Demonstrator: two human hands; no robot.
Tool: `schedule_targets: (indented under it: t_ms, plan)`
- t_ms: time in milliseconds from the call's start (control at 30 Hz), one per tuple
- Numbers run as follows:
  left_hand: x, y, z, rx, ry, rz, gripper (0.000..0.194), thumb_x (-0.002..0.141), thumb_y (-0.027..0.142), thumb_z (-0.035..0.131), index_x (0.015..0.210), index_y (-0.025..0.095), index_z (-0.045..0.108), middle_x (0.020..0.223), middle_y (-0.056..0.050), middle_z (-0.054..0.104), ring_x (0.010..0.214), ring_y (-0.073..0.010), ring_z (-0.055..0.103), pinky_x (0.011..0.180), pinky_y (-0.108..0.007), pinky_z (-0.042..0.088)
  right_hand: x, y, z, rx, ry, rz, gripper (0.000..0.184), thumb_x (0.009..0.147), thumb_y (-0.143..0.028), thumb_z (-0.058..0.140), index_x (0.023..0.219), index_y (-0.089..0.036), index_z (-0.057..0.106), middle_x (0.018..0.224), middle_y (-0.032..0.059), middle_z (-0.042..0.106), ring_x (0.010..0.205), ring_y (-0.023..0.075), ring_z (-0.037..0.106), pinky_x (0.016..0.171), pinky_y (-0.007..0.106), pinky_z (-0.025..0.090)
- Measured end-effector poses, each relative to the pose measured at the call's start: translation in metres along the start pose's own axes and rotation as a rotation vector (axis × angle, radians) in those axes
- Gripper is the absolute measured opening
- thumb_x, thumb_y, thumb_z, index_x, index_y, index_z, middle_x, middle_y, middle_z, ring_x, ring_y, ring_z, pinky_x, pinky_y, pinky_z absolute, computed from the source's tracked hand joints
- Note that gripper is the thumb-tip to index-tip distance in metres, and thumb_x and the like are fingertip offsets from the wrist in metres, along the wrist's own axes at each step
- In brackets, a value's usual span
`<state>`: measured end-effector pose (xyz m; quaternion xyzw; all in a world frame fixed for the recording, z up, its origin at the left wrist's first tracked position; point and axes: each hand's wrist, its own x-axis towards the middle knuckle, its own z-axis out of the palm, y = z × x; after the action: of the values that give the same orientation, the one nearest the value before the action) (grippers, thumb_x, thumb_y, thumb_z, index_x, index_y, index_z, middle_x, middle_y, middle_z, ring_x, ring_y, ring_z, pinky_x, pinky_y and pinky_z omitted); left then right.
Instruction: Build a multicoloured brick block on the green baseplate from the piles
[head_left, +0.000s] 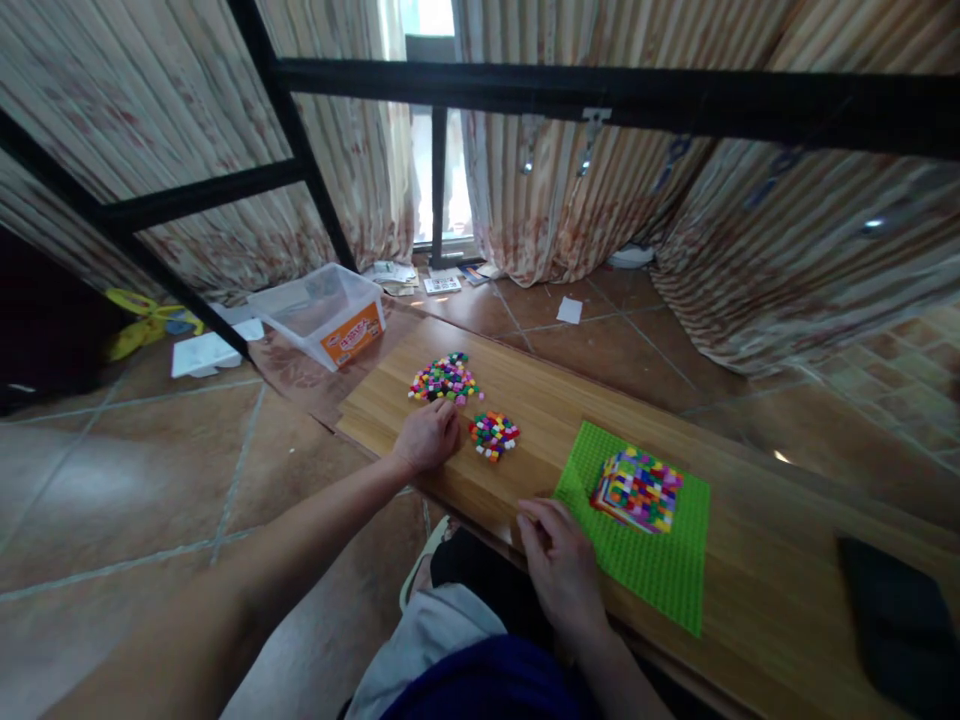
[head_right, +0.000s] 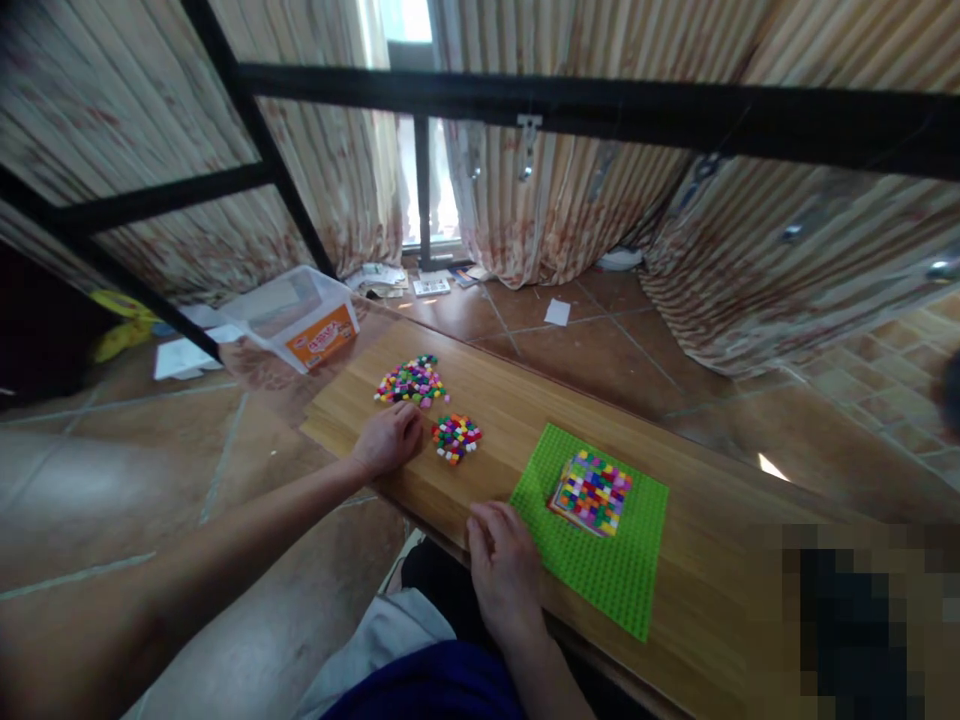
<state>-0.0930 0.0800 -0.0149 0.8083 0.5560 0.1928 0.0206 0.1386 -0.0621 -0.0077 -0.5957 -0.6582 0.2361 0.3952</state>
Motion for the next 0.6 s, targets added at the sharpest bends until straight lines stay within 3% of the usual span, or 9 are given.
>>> schedule_targets:
  t_ms: [167,400,600]
  plan:
    - [0.0,0.002,0.0,-0.014,-0.003,-0.012,0.018,0.1,0.021,0.047,0.086,0.02,0.058,0.088,-0.007,0.065,0.083,-0.0188,0.063,0.076,-0.03,0.05,0.024,0.01,0.016,-0.05,0.007,-0.026,0.03,0.096,-0.04,0.049,0.098,-0.023,0.073,0.099,0.0082,0.072,0.094,0.0208,0.067,0.086,0.037,0.054]
    - [0.001,0.003,-0.001,-0.019,-0.029,-0.016,0.018,0.101,0.021,0.047,0.087,0.019,0.059,0.09,-0.008,0.066,0.085,-0.0192,0.063,0.077,-0.03,0.05,0.055,0.0,0.039,-0.214,-0.059,-0.084,0.028,0.097,-0.036,0.05,0.107,-0.021,0.071,0.104,0.0091,0.069,0.099,0.0223,0.062,0.088,0.037,0.048]
    - [0.0,0.001,0.0,-0.02,-0.019,-0.011,0.017,0.099,0.02,0.047,0.086,0.019,0.059,0.091,-0.007,0.066,0.084,-0.0192,0.063,0.076,-0.03,0.05,0.068,-0.008,0.054,-0.373,-0.049,-0.112,0.019,0.096,-0.031,0.052,0.099,-0.02,0.068,0.1,0.0096,0.068,0.093,0.0227,0.058,0.083,0.036,0.043]
